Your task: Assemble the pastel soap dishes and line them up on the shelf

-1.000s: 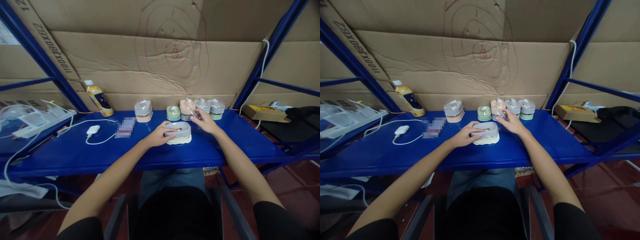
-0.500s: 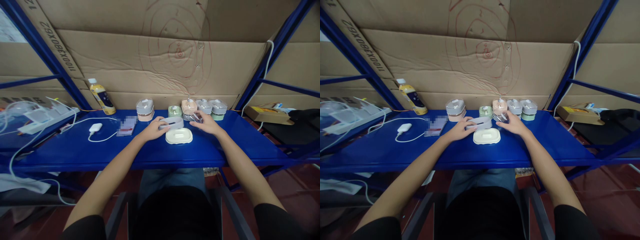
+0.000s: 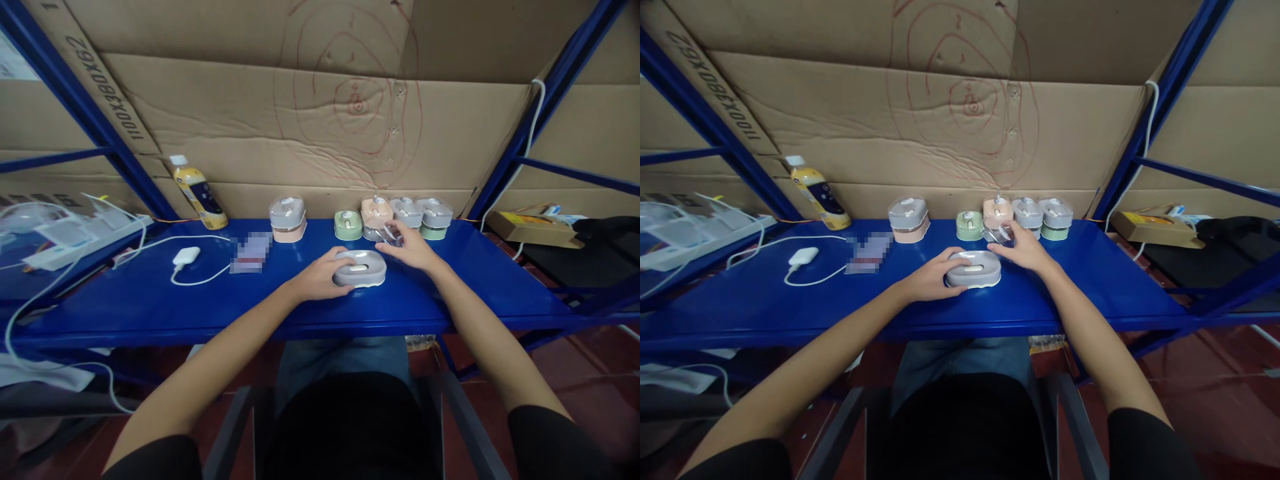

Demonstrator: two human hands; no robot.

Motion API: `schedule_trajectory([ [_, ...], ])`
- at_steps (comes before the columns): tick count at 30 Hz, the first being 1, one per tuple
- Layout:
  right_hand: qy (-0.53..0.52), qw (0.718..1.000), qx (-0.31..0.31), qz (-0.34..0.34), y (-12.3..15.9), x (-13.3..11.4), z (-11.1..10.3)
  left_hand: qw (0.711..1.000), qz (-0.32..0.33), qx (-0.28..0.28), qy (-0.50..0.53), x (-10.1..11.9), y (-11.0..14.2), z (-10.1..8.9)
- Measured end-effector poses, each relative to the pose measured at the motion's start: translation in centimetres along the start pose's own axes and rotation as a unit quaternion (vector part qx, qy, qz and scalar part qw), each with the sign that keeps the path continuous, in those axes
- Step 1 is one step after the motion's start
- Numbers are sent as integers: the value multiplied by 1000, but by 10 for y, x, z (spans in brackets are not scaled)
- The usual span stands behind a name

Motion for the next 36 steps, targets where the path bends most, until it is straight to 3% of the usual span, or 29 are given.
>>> schedule_trajectory([
  [5,-8,998,-30,-59,5,-14,1,999,-33,-3,12,-1,0,1],
  [11,-17,980,-77,-185,13,-39,16,986,-65,29,149,-26,-5,6],
  [15,-24,969,-102,-222,15,-45,28,978,-64,45,192,-36,-9,10],
  [21,-42,960,-104,-257,15,-46,31,981,-73,45,174,-33,-9,9],
  [26,-40,960,-111,-256,15,-45,34,988,-75,34,129,-30,-10,7],
  [31,-24,975,-101,-197,12,-35,34,998,-40,22,48,-22,-7,-8],
  [36,-33,992,-35,-116,4,-20,19,982,-154,59,-93,-13,9,-38],
])
Point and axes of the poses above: each hand's wrist, its own y-axis away from the middle knuckle, its own z-axis out of the palm, x = y × z, the point moved 4 cm from there along -y, towards the middle knuckle, and after that the axes turned 14 degrees about y, right-handed, at the moved point
